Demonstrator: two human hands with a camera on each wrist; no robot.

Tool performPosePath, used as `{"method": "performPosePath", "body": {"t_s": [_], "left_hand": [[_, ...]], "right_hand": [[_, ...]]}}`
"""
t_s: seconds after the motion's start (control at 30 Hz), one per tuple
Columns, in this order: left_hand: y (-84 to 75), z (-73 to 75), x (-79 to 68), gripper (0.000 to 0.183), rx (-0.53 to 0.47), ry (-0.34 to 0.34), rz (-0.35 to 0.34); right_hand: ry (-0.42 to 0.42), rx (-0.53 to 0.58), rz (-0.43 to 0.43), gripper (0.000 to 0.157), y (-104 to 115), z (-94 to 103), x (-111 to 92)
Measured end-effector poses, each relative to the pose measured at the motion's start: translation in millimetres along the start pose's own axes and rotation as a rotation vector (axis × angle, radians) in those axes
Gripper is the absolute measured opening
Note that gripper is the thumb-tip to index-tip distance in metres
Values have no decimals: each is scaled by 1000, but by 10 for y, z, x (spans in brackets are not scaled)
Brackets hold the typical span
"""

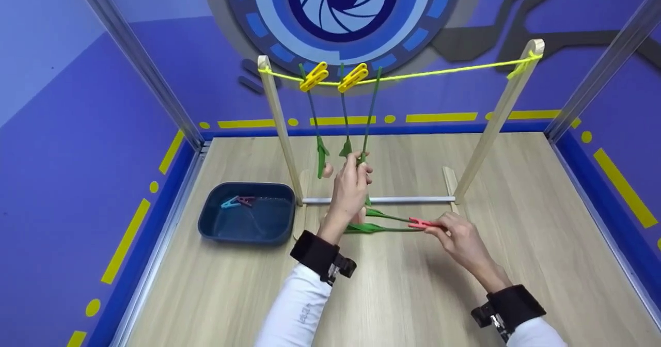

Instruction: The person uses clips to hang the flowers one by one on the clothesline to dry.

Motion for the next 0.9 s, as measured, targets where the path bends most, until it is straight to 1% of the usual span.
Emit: {"method": "performPosePath", "body": {"t_s": [0.13,0.27,0.4,0.53,0.6,0.73,0.9], "left_hand": [[14,-8,16,33,-17,3,10],[11,-15,18,32,-24,-4,1],[5,-27,24,31,-24,-11,-5],[7,-35,31,30,-31,-20,-6],[8,-41,32,30,-32,-21,-7],[18,-61,38,30,-31,-13,2],[11,-69,46,28,-29,-11,2]], "right_hand": [[-15,-2,14,20,52,90,206],[-41,-7,35,19,148,179,461],[-100,9,90,20,299,291,776],[-127,21,145,18,463,401,1119],[-124,-7,162,16,537,460,1283],[-117,-77,167,15,667,577,1596],[-83,-142,187,17,826,641,1956]]}}
Point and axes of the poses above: each hand's wrist, its own x-axis towards the middle knuckle, its own z-axis out of the back of the hand, y = z × x, the point moved 7 cm from there along x, towards the middle knuckle, and after that the axes turned 8 degrees about -y, right-handed, at the moved point
